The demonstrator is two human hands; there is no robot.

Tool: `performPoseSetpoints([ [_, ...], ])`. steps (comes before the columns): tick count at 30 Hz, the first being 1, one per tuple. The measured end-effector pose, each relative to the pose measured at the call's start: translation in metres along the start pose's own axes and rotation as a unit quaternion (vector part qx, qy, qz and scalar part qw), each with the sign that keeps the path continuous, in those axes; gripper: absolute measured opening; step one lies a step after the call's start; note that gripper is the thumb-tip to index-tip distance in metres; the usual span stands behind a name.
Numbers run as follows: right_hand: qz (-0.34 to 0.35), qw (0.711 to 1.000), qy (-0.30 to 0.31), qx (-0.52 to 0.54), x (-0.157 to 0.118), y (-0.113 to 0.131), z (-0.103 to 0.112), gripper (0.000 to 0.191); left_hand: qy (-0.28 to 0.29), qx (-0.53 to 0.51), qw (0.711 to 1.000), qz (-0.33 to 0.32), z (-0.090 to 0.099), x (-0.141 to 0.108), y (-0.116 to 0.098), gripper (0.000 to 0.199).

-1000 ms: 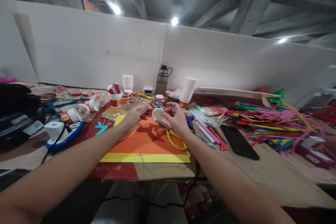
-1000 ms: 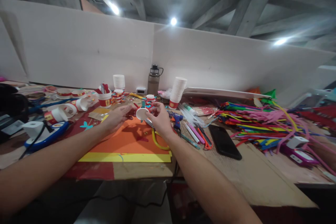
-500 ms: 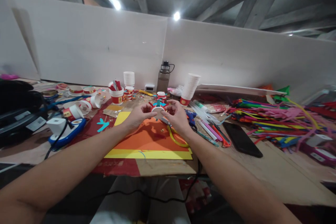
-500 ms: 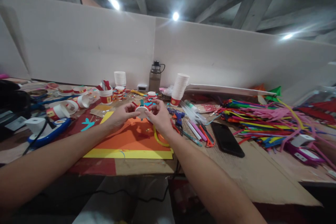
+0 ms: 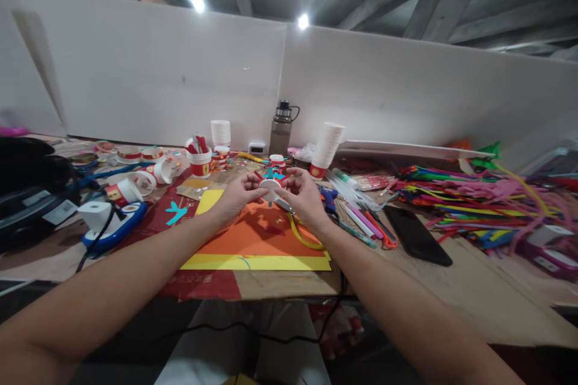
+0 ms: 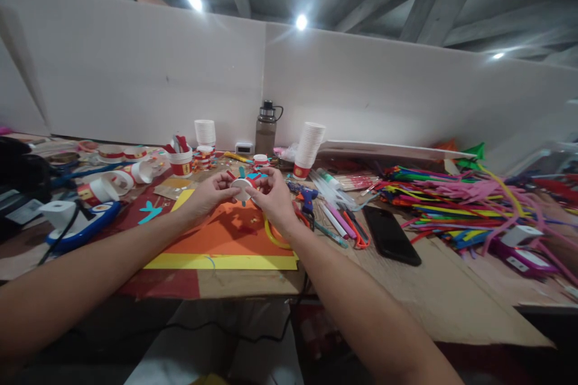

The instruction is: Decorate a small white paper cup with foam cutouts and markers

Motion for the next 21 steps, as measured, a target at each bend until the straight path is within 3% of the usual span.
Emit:
performPoseSetpoints([
  [8, -0.044, 0.998, 0.010, 0.054, 0.0009, -0.0029, -0.0021, 0.058, -0.030, -0.053, 0.998, 0.011, -0.0014, -0.0003, -0.0013, 0.048],
  [14, 0.002, 1.000, 0.004, 0.001, -0.0015, -0.0003, -0.0018, 0.056, -0.016, -0.034, 0.998, 0.049, 0.0009, -0.0003, 0.0020, 0.044],
  [21, 0.019, 1.000, 0.017, 0.012, -0.0020, 0.0000, -0.0025, 0.058, 0.004, 0.021, 1.000, -0.001, 0.0010, 0.0002, 0.0013, 0.036],
])
Point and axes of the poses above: each hand's wrist, its own x-axis towards the middle knuckle, its own z-axis out of the back of the hand, y = z × x, the point moved 4 cm from there along x, towards the middle knuckle, and after that the axes turned 6 degrees about -y, right-handed, at the moved point
